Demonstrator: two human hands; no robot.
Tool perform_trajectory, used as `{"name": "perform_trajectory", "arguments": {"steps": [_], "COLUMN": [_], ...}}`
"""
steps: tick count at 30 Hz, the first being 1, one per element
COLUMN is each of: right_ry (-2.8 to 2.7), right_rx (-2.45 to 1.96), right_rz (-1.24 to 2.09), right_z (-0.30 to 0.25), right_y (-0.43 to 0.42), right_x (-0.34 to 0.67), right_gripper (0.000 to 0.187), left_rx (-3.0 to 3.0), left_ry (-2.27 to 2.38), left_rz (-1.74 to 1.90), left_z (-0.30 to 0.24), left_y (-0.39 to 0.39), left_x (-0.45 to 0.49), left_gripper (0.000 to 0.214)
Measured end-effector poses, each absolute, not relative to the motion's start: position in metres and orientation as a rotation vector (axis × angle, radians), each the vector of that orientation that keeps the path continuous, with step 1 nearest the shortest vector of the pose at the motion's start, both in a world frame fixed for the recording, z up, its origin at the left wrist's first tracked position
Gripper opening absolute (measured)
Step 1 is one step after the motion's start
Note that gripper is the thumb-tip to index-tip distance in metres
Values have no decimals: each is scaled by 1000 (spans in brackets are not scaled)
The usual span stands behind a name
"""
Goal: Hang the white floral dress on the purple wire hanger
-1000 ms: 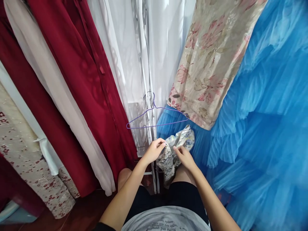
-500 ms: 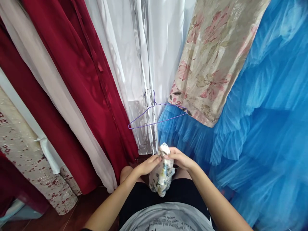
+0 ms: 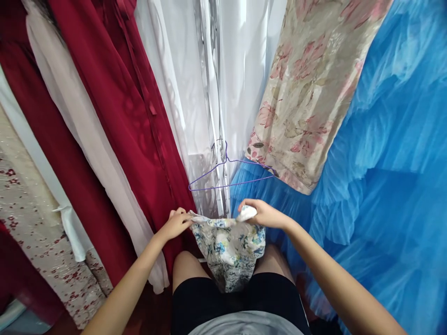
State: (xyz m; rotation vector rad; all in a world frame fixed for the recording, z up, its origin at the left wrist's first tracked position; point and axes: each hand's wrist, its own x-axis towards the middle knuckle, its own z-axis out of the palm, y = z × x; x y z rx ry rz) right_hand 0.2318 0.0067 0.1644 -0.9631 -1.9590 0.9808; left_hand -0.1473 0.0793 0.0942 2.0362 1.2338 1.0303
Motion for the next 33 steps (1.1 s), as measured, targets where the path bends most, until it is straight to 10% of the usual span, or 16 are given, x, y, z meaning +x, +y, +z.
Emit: {"name": "perform_trajectory", "arguments": {"steps": [6, 14, 33], "right_ry": [-1819, -1752, -1809], "right_rx": [-1089, -1332, -1379], "right_rz": [491, 367, 308], "right_z": [160, 146, 122], "right_y": [72, 100, 74], "right_x": [237, 230, 220], "right_gripper": [55, 20, 19], "left_rx": [2077, 2273, 2026], "left_ry": [1401, 1483, 1410], "left_rz": [1051, 1075, 1245], "left_z": [145, 181, 166], "left_y": [115, 130, 141], "left_x": [-162, -149, -138], "left_gripper": [24, 29, 31]}}
